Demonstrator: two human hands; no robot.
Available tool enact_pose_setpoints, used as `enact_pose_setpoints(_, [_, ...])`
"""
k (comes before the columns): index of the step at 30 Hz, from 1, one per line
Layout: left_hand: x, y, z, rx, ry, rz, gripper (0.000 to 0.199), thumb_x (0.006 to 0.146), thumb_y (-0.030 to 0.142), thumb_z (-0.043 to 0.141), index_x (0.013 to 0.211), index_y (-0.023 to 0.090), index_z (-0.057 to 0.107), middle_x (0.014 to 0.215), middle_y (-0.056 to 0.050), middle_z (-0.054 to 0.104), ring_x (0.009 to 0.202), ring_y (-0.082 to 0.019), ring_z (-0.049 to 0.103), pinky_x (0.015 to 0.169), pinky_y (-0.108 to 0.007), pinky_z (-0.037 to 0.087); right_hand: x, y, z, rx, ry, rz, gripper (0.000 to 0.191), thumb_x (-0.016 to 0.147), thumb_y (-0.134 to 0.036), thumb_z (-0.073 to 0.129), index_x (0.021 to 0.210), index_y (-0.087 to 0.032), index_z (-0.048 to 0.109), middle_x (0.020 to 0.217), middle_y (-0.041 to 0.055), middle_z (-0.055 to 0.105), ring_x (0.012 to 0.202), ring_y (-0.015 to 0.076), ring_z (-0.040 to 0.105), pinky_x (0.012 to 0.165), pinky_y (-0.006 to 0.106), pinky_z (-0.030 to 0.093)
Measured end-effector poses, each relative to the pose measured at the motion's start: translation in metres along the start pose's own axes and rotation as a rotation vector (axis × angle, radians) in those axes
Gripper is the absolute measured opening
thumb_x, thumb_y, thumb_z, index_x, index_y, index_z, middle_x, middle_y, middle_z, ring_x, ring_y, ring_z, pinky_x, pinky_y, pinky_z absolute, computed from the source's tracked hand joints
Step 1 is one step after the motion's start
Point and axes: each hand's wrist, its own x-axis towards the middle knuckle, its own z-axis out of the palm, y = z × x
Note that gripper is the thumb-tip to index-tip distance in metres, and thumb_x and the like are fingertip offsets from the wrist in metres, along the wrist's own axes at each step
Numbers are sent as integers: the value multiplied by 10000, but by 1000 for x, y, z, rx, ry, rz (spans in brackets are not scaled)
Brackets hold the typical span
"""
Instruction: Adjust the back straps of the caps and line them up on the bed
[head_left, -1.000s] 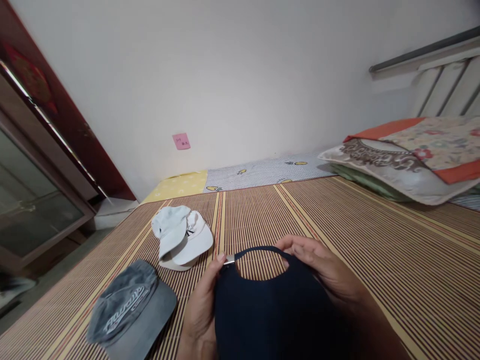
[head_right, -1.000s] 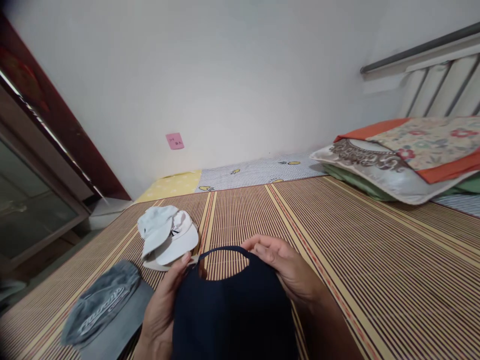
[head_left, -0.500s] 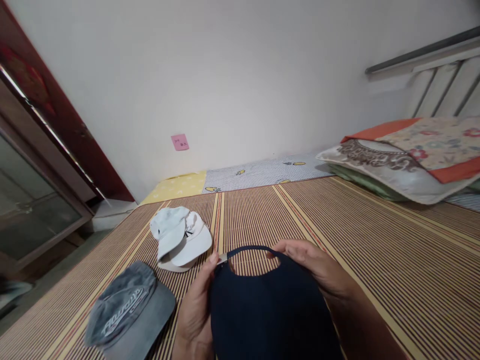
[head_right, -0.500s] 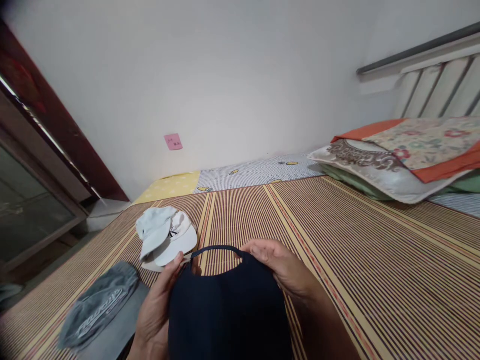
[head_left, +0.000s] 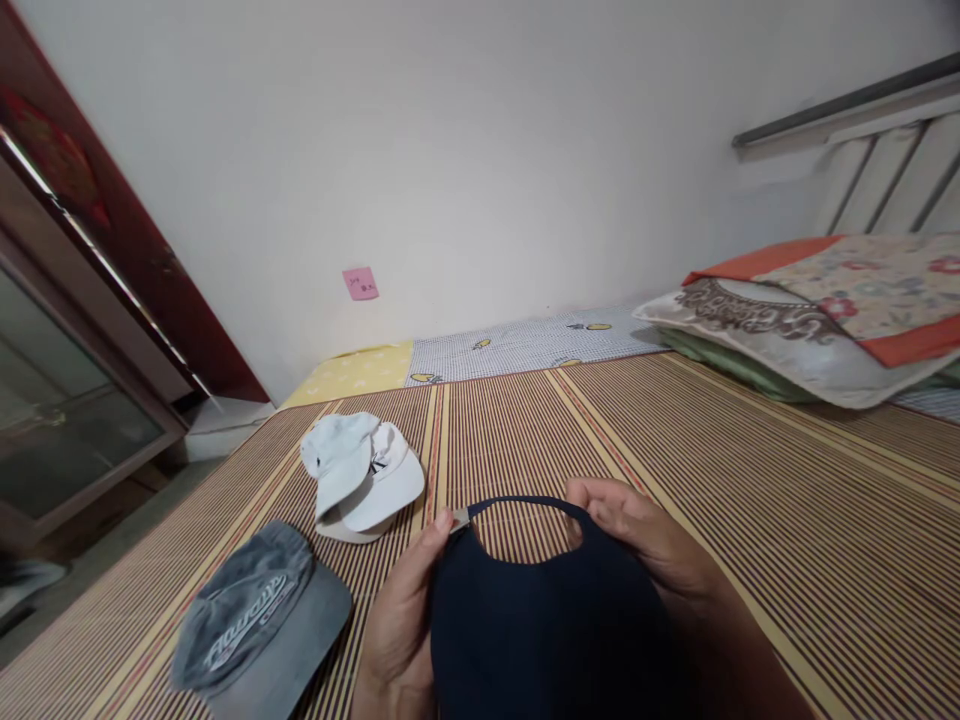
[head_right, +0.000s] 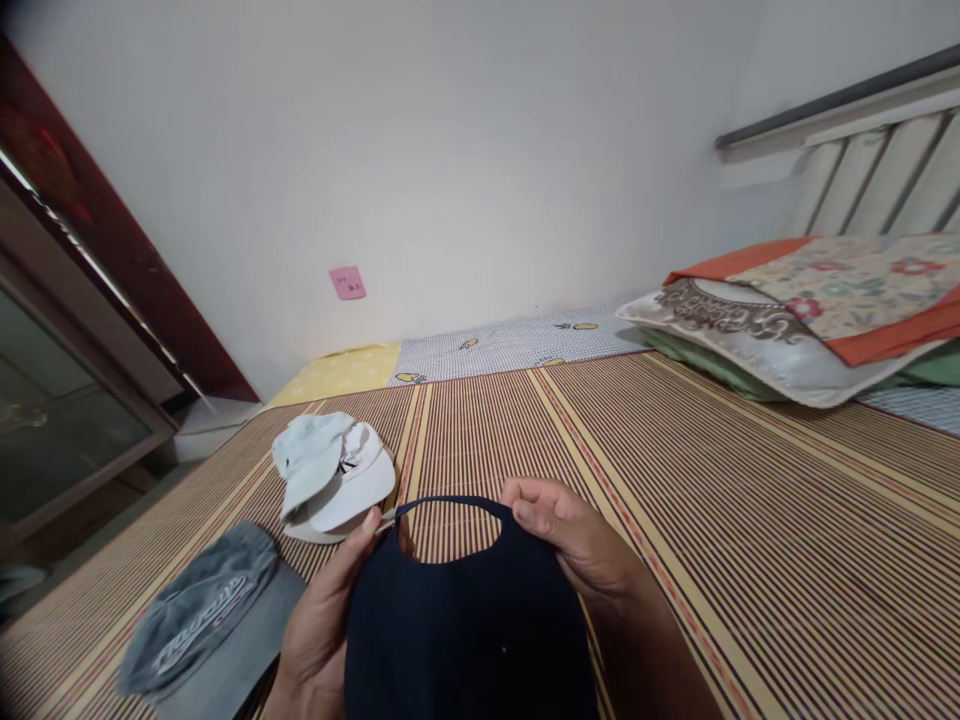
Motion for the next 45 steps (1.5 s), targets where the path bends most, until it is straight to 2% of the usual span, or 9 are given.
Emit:
enact_pose_setpoints(6, [0, -1, -1, 106, 98, 87, 150, 872, 82, 672, 936, 124, 800, 944, -97, 823, 912, -188, 775, 886, -233, 597, 3, 0, -3, -8, 20, -24, 379, 836, -475, 789, 767, -167, 579, 663, -24, 553, 542, 72, 462, 493, 176, 368])
enact_pose_setpoints(16, [6, -2, -10, 96, 111, 64, 161, 832, 127, 732, 988, 120, 774, 1005, -116, 813, 988, -248, 764, 959, -341, 595, 3, -1, 1, 18, 77, -9, 360, 823, -444, 808, 750, -161, 598, 658, -23, 563, 547, 72, 480, 514, 175, 392])
enact_pose_setpoints(20, [8, 0, -4, 8, 201, 74, 119, 868, 88, 679, 948, 123, 760, 931, -93, 821, 879, -214, 784, 932, -326, 608, 1, -1, 6, 75, 108, -13, 320, 847, -435, 785, 821, -156, 632, 697, -17, 587, 566, 69, 512, 553, 175, 425])
enact_pose_setpoints(23, [8, 1, 0, -30, 238, 69, 129, 899, 73, 640, 953, 120, 747, 899, -85, 820, 827, -192, 786, 917, -316, 613, 2, 1, 5, 109, 45, -17, 317, 840, -433, 792, 874, -160, 634, 745, -1, 615, 601, 80, 560, 579, 184, 454])
enact_pose_setpoints(26, [7, 0, -1, -25, 206, 73, 139, 885, 79, 667, 991, 122, 745, 924, -83, 817, 878, -194, 781, 935, -310, 604, 3, 3, 3, 129, 3, -21, 323, 823, -421, 811, 848, -165, 615, 721, -5, 613, 584, 78, 559, 560, 177, 446])
enact_pose_setpoints(32, [4, -1, -2, 58, 115, 62, 80, 860, 102, 703, 905, 117, 768, 922, -98, 818, 844, -193, 780, 912, -292, 608, 0, 0, 6, 152, 85, -46, 298, 830, -393, 805, 829, -159, 620, 698, -24, 587, 567, 64, 531, 568, 160, 432])
enact_pose_setpoints(38, [0, -3, 2, 108, 184, 100, 116, 854, 69, 702, 883, 128, 799, 872, -71, 823, 818, -157, 778, 824, -193, 607, -6, -5, 6, 42, -29, -27, 381, 804, -478, 815, 796, -138, 643, 697, 4, 604, 578, 73, 525, 538, 165, 397])
enact_pose_setpoints(41, [0, -5, 0, 107, 181, 114, 127, 847, 59, 709, 879, 138, 803, 900, -55, 826, 835, -144, 777, 831, -169, 593, -5, -3, 5, 112, 42, -61, 356, 767, -445, 858, 785, -150, 660, 685, 0, 635, 572, 72, 564, 557, 161, 445])
enact_pose_setpoints(45, [7, -5, -14, 91, 36, 34, 146, 848, 188, 749, 978, 141, 798, 906, -71, 820, 903, -216, 777, 938, -300, 588, -1, 3, 1, 285, 239, -88, 337, 681, -338, 932, 906, -189, 731, 797, 3, 723, 687, 111, 681, 693, 204, 563])
